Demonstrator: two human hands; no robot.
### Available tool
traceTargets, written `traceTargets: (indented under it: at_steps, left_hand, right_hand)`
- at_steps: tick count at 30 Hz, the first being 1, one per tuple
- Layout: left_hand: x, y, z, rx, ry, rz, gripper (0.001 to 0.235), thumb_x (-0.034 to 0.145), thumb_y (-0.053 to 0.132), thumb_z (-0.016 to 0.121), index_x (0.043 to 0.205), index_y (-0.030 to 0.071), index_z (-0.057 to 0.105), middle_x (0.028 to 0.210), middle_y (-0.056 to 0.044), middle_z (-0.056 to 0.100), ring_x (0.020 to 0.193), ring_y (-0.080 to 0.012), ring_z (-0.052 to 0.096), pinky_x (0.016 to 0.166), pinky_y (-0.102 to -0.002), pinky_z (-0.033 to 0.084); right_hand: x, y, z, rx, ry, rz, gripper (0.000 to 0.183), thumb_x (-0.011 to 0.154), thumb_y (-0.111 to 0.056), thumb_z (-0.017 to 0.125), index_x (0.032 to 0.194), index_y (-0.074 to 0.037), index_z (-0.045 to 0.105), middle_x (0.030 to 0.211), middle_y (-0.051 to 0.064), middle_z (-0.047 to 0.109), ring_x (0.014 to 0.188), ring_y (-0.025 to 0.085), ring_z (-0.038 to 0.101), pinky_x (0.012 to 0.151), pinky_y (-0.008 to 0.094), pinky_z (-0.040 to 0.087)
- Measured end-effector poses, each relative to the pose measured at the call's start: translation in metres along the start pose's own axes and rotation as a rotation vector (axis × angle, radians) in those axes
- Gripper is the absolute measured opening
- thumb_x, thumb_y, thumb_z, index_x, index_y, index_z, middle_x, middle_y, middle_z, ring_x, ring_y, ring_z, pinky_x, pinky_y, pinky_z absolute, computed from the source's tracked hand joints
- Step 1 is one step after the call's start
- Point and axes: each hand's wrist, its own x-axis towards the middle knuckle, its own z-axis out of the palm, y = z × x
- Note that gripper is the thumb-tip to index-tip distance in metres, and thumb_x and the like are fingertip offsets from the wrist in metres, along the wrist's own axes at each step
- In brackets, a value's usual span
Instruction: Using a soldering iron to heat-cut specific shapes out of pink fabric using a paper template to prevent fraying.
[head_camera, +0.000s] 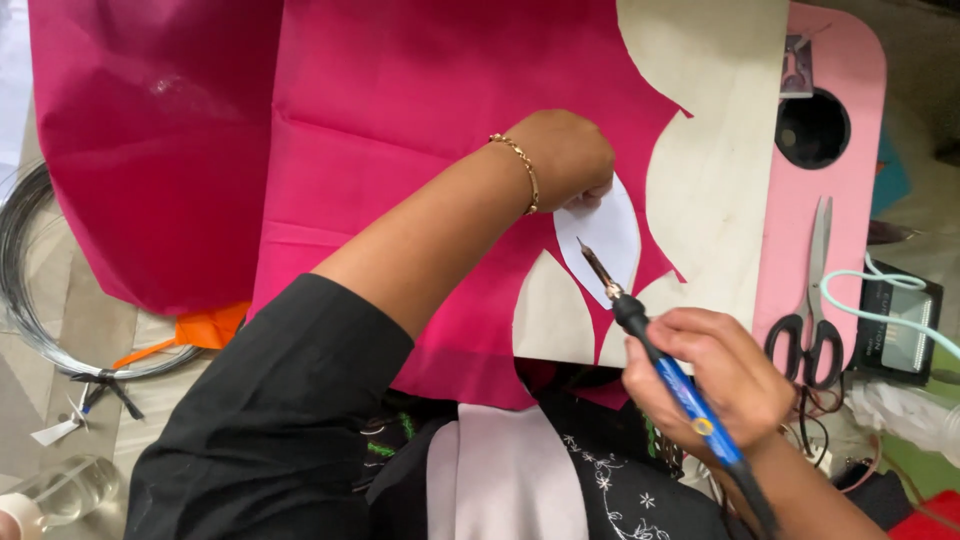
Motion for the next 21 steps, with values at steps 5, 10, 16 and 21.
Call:
traceTargets:
  at_steps: [5,10,16,21]
  left_hand:
    - [0.010,-0.003,-0.012,0.010,-0.098,0.048,0.028,0.049,-0.001,0.052,0.055,0.025,0.044,0.056,0.004,0.040,0.051,-0.0179,0.033,0.043,-0.030,0.023]
    - [0.018,-0.005,-0.010,-0.012,-0.082,0.103,0.026,0.051,-0.001,0.057,0.048,0.021,0.043,0.051,0.003,0.041,0.046,-0.0178,0.032,0.040,-0.030,0.023]
    - [0.024,0.000,-0.016,-0.060,-0.167,0.025,0.014,0.062,0.006,0.067,0.062,0.020,0.064,0.065,-0.001,0.059,0.051,-0.0229,0.052,0.044,-0.034,0.036]
    - [0.030,0.002,-0.013,-0.031,-0.155,0.041,0.009,0.068,0.008,0.066,0.068,0.018,0.066,0.065,0.001,0.058,0.053,-0.0220,0.052,0.044,-0.034,0.037]
  right_hand:
    - [0.016,-0.003,0.019,0.017,-0.029,0.024,0.015,0.075,0.006,0.071,0.074,0.008,0.057,0.072,0.018,0.060,0.065,0.027,0.061,0.064,0.032,0.054]
    - [0.022,-0.003,0.030,-0.005,-0.055,0.130,0.014,0.077,0.004,0.072,0.075,0.007,0.059,0.073,0.016,0.061,0.069,0.027,0.062,0.066,0.032,0.053]
    - [0.030,-0.002,0.037,-0.018,-0.068,0.143,0.018,0.076,0.007,0.075,0.073,0.008,0.057,0.073,0.017,0.062,0.071,0.030,0.063,0.065,0.033,0.053]
    - [0.035,-0.004,0.039,-0.006,-0.083,0.179,0.019,0.075,0.010,0.075,0.073,0.010,0.057,0.074,0.022,0.061,0.072,0.031,0.062,0.066,0.035,0.053]
